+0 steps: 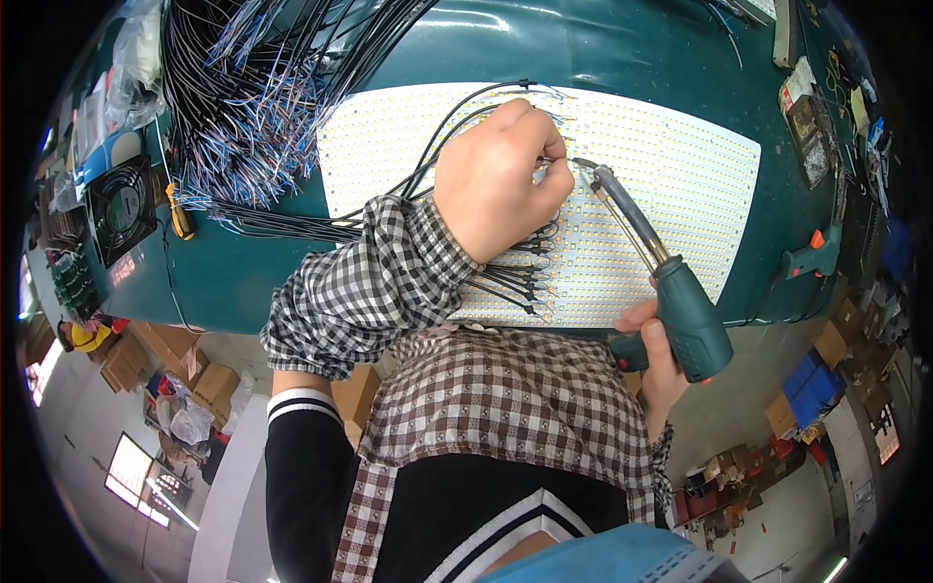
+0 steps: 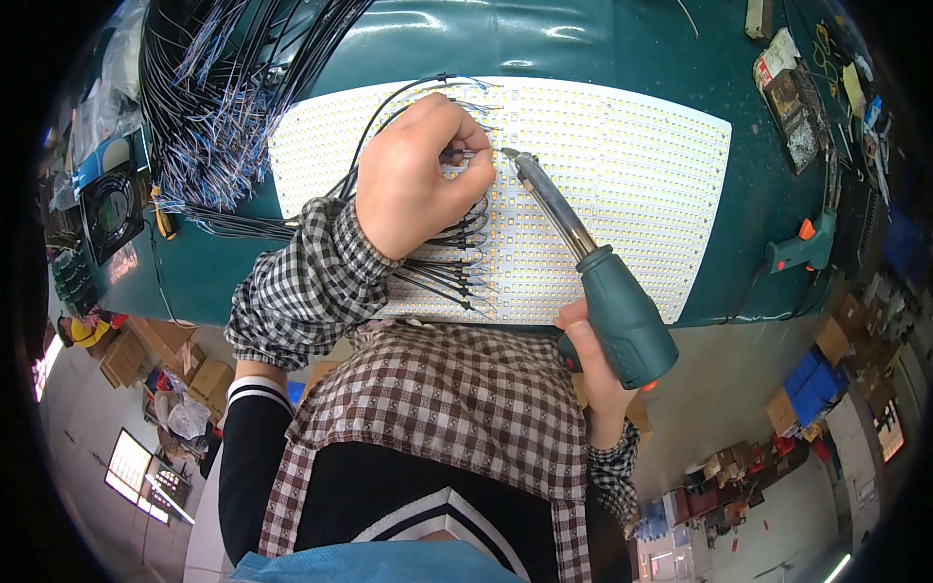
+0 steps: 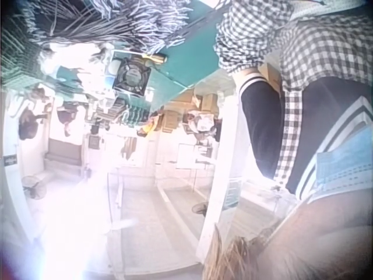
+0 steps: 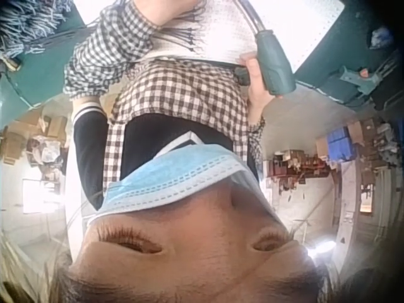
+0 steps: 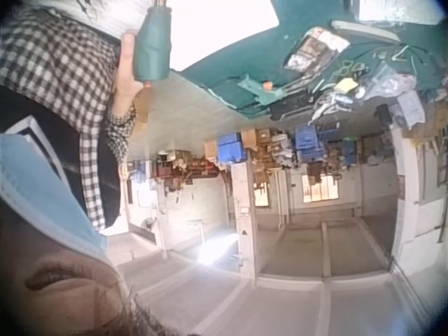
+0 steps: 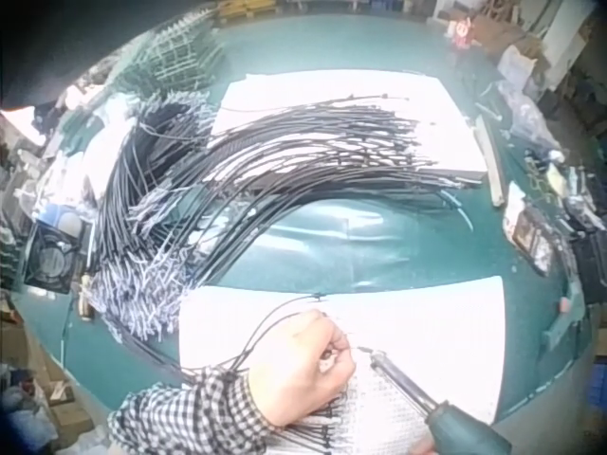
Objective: The person aligns wires onto an LED board and solders them using a soldering gun, moves the board aside, and solders wires onto another LED board.
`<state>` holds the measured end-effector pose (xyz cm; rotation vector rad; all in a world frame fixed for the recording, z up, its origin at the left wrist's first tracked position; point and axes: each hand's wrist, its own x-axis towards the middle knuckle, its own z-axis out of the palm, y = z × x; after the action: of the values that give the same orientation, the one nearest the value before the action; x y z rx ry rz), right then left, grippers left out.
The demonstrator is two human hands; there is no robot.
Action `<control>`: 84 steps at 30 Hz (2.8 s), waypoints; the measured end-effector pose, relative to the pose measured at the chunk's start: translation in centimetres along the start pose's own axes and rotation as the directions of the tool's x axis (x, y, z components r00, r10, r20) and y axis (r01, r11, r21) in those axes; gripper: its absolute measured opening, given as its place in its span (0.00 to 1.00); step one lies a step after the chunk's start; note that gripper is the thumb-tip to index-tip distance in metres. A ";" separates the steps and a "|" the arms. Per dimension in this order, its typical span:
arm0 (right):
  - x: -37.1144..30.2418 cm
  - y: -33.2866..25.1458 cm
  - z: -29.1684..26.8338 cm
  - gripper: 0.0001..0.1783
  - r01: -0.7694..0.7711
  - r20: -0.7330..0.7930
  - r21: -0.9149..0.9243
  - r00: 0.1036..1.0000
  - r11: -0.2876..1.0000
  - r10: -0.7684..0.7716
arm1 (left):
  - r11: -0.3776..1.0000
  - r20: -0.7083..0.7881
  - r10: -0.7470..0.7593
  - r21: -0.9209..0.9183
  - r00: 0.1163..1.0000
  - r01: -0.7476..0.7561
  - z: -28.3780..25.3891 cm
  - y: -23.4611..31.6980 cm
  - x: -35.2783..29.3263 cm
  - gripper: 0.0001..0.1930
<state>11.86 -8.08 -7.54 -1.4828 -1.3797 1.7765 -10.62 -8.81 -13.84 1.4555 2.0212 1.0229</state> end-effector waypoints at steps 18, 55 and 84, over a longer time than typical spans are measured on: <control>-0.3 0.0 -0.1 0.09 0.052 -0.015 -0.002 0.999 0.999 -0.052 | 1.000 0.012 -0.013 0.023 1.000 0.013 -0.1 0.0 0.0 0.05; -1.3 1.4 -1.6 0.26 0.111 -0.001 -0.051 0.994 0.993 -0.111 | 0.989 0.112 -0.102 -0.094 0.989 0.112 -0.3 0.2 -1.3 0.04; -1.3 1.2 -0.7 0.09 0.022 0.032 0.045 0.999 0.999 -0.023 | 0.999 0.002 -0.035 0.003 0.999 0.035 0.4 0.3 -1.5 0.04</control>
<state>13.19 -9.38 -7.93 -1.4157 -1.3579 1.8132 -9.65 -10.07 -13.99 1.4174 2.0408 1.0041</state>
